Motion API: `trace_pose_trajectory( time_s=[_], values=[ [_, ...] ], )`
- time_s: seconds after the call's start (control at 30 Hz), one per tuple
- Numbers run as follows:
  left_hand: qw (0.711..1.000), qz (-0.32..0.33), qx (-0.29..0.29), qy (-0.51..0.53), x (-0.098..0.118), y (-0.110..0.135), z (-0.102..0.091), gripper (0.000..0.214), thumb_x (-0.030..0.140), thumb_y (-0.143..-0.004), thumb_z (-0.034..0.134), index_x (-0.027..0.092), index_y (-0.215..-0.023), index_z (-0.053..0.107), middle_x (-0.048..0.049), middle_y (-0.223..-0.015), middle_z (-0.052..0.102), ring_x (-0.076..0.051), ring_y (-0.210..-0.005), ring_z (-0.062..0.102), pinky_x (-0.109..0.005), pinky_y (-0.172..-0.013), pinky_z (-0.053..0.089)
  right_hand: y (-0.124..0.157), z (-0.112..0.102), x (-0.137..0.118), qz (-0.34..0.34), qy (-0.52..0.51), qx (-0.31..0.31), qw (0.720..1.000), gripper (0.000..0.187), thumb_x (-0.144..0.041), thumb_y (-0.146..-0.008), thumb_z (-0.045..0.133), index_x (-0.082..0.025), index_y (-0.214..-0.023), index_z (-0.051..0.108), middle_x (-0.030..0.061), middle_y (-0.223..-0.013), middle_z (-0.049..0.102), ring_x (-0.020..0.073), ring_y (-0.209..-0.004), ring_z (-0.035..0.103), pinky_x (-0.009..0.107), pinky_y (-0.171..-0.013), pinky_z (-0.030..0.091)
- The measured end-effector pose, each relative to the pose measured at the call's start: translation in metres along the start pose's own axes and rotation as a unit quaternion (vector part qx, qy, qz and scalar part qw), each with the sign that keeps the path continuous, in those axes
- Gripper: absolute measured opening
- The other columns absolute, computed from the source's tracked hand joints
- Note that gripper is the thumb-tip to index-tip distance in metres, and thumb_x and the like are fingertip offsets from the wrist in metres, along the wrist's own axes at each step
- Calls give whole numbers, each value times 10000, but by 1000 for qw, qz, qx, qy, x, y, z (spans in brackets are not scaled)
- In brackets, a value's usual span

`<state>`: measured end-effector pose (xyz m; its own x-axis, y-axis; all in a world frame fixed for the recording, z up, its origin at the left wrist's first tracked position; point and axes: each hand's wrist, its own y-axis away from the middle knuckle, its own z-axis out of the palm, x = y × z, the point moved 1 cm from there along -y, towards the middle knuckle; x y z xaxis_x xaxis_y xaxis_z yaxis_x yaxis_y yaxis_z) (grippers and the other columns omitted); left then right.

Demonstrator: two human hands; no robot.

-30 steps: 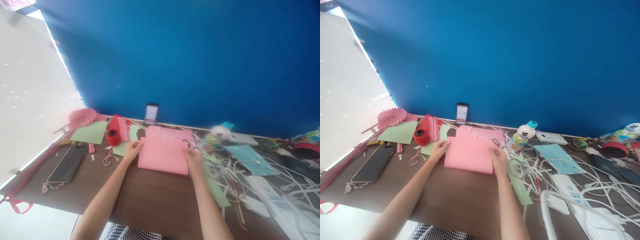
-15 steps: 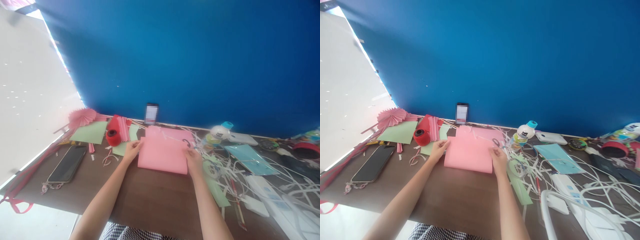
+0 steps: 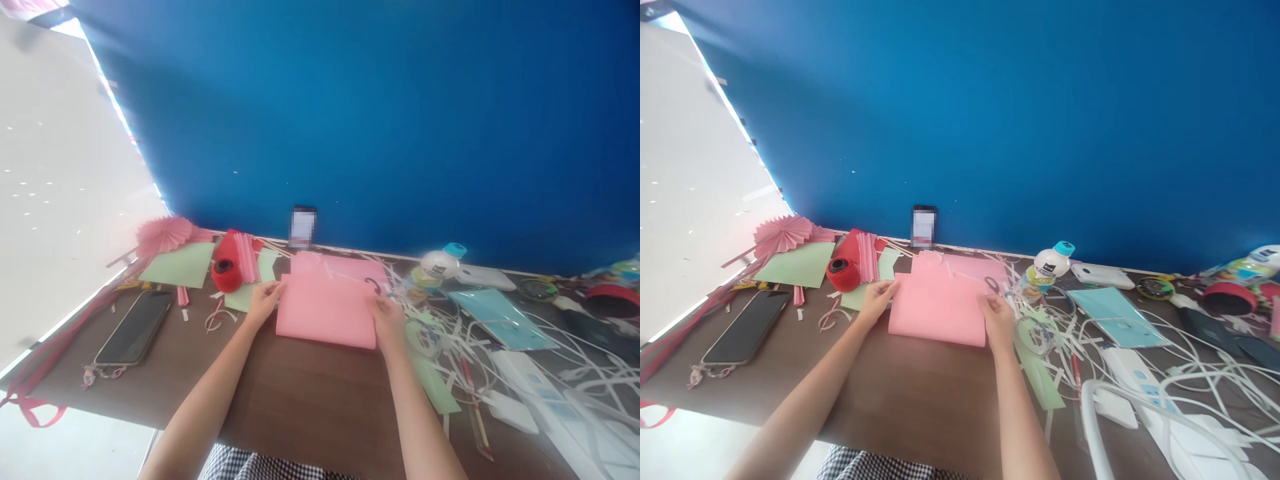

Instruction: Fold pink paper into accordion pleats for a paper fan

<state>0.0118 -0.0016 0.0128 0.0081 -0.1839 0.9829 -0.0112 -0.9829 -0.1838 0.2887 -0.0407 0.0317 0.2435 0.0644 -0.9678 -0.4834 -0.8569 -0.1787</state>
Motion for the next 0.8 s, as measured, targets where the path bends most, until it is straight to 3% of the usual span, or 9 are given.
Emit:
trace_pose_trajectory(
  time_s=[0.23, 0.3, 0.37, 0.43, 0.47, 0.57, 0.67, 0.8],
  values=[
    [996, 55, 23, -65, 9, 5, 3, 318, 410, -752, 514, 139, -758, 680, 3, -630, 617, -143, -599, 543, -219, -560, 424, 2, 0, -2, -34, 71, 10, 997, 248, -400, -651, 616, -165, -730, 616, 43, -708, 645, 191, -692, 583, 313, -659, 446],
    [994, 68, 25, -79, 12, 7, 5, 315, 400, -763, 501, 142, -770, 682, -2, -660, 633, -158, -630, 555, -229, -587, 431, 5, 2, -7, -100, 113, 51, 987, 311, -393, -688, 590, -161, -896, 603, 77, -861, 644, 211, -792, 583, 348, -726, 445],
    [993, 74, 23, -85, 14, 9, 6, 316, 392, -772, 491, 142, -792, 683, -12, -702, 651, -177, -670, 569, -244, -617, 442, 9, 7, -19, -208, 168, 77, 961, 367, -370, -732, 559, -168, -1038, 558, 104, -1019, 606, 234, -932, 548, 391, -822, 413],
    [994, 74, 17, -83, 15, 10, 6, 322, 391, -775, 489, 136, -803, 684, -22, -730, 665, -193, -696, 579, -257, -631, 451, 12, 18, -36, -319, 235, 22, 918, 291, -333, -787, 507, -187, -1029, 575, 98, -1046, 602, 247, -1026, 504, 424, -914, 347],
    [994, 73, 14, -80, 15, 10, 6, 326, 391, -774, 491, 130, -804, 685, -27, -740, 670, -198, -703, 584, -260, -633, 454, 12, 25, -46, -360, 262, -51, 894, 253, -312, -811, 477, -205, -1011, 589, 83, -1029, 614, 241, -1024, 508, 421, -924, 339],
    [994, 76, 7, -74, 15, 10, 5, 329, 387, -770, 506, 117, -819, 688, -40, -771, 681, -206, -728, 596, -261, -639, 459, 9, 47, -74, -390, 319, -215, 837, 230, -306, -826, 469, -211, -975, 615, 73, -986, 637, 244, -965, 536, 419, -873, 376],
    [994, 79, 1, -72, 14, 9, 4, 327, 382, -777, 506, 117, -838, 688, -47, -810, 687, -211, -759, 603, -265, -657, 461, 1, 59, -91, -333, 317, -305, 834, 195, -267, -828, 462, -213, -887, 640, 47, -917, 660, 202, -849, 580, 344, -768, 430],
    [995, 72, 2, -62, 14, 8, 3, 338, 391, -781, 502, 118, -850, 689, -50, -836, 690, -221, -791, 606, -278, -678, 467, -7, 61, -94, -255, 284, -339, 860, 174, -229, -803, 473, -208, -794, 645, 24, -861, 671, 170, -774, 603, 279, -690, 439]
  ],
)
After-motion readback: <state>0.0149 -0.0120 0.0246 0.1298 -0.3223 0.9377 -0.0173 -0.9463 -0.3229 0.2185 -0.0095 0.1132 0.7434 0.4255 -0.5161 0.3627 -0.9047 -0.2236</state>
